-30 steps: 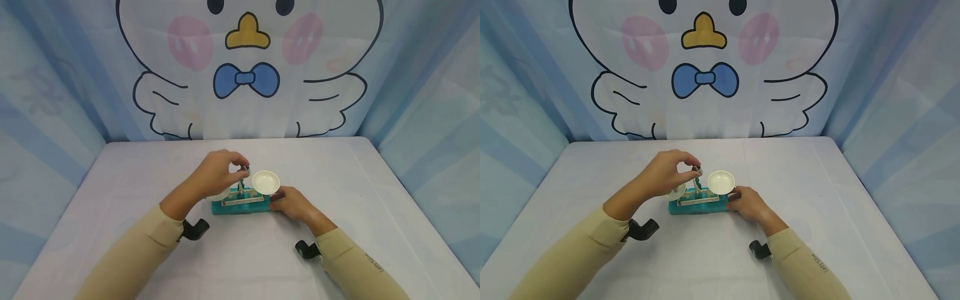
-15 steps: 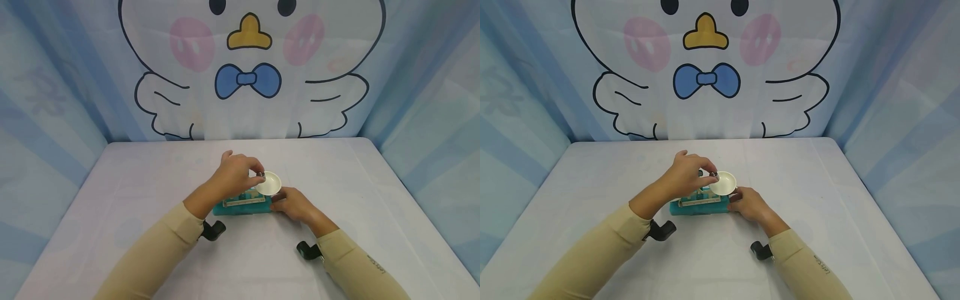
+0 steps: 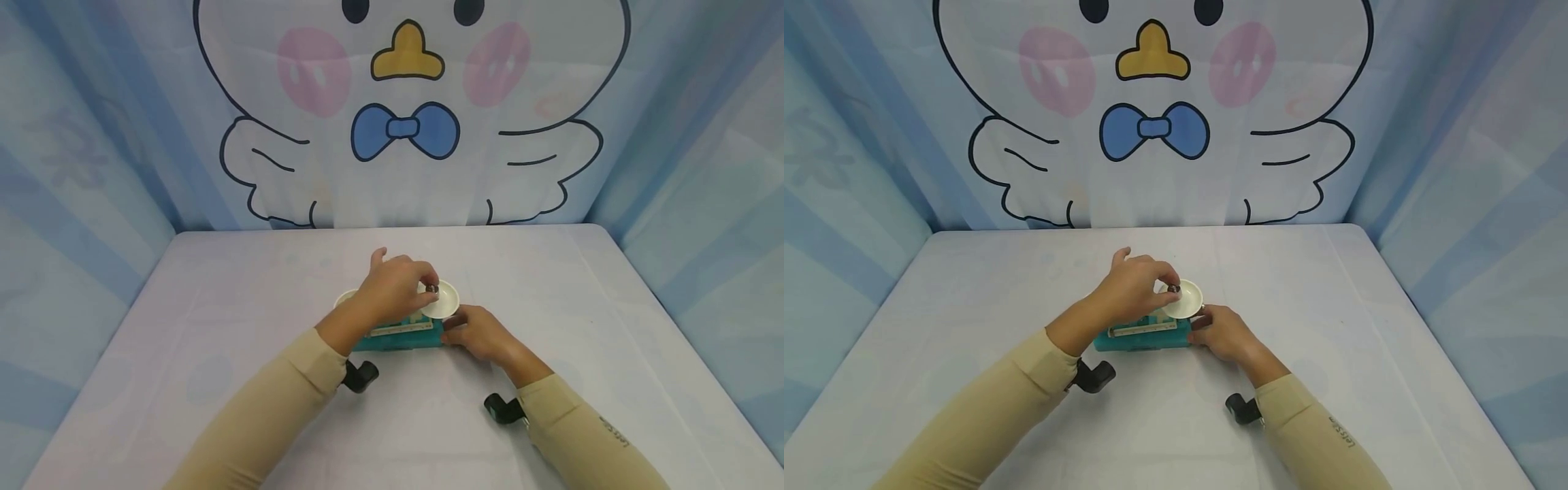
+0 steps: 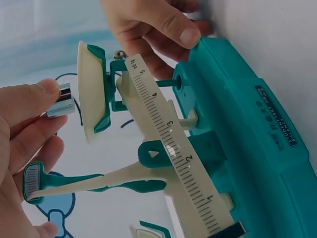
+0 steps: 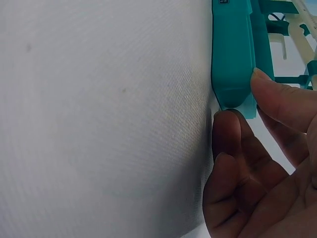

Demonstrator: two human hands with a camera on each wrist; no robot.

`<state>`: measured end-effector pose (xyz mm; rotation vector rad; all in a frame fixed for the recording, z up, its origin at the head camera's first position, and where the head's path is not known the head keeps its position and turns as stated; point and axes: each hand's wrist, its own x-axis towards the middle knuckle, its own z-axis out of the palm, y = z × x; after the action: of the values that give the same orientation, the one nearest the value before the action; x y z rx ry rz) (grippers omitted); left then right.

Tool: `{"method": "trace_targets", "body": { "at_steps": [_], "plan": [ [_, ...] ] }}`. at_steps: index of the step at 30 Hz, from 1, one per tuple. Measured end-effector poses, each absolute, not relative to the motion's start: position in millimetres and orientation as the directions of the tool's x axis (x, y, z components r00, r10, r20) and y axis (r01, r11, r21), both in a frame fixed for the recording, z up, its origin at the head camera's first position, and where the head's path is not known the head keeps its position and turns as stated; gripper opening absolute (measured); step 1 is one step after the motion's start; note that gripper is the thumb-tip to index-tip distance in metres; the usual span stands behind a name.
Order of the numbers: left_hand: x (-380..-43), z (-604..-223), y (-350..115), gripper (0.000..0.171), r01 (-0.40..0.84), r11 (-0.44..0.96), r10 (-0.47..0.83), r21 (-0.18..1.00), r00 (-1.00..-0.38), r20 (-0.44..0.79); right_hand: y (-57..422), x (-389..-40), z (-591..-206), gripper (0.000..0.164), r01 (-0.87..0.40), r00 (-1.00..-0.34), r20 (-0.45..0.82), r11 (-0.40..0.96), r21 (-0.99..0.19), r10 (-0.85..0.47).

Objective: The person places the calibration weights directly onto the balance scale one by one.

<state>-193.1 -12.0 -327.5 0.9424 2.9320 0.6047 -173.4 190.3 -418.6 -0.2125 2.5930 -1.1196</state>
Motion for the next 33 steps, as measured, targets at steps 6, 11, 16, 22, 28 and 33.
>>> {"method": "trace_targets", "body": {
  "at_steps": [6, 11, 16, 22, 28, 33],
  "plan": [
    [-196.4, -327.6, -5.4, 0.020, 0.567, 0.766, 0.573, 0.304, -0.816, 0.075, 190.4, -172.8, -418.2, 0.045, -0.017, -0.941, -0.218, 0.680, -0.733, -0.259],
    [-200.0, -327.6, -1.6, 0.021, 0.570, 0.776, 0.583, 0.270, -0.812, 0.037, 190.0, -172.7, -418.2, 0.044, -0.012, -0.942, -0.222, 0.683, -0.730, -0.253],
    [-201.9, -327.6, 0.6, 0.021, 0.568, 0.780, 0.587, 0.264, -0.810, 0.008, 190.1, -172.8, -418.3, 0.045, -0.016, -0.942, -0.219, 0.685, -0.729, -0.255],
    [-202.0, -326.8, 2.1, 0.021, 0.563, 0.788, 0.583, 0.250, -0.812, -0.008, 190.7, -173.7, -418.5, 0.044, -0.023, -0.943, -0.213, 0.688, -0.725, -0.256],
    [-201.7, -327.5, 3.1, 0.021, 0.567, 0.794, 0.584, 0.220, -0.812, -0.011, 190.7, -174.1, -418.9, 0.044, -0.019, -0.942, -0.217, 0.686, -0.727, -0.256],
    [-201.7, -329.1, 3.5, 0.022, 0.573, 0.797, 0.585, 0.194, -0.811, -0.005, 190.5, -173.7, -418.8, 0.046, -0.015, -0.940, -0.224, 0.688, -0.725, -0.256]
  ]
}}
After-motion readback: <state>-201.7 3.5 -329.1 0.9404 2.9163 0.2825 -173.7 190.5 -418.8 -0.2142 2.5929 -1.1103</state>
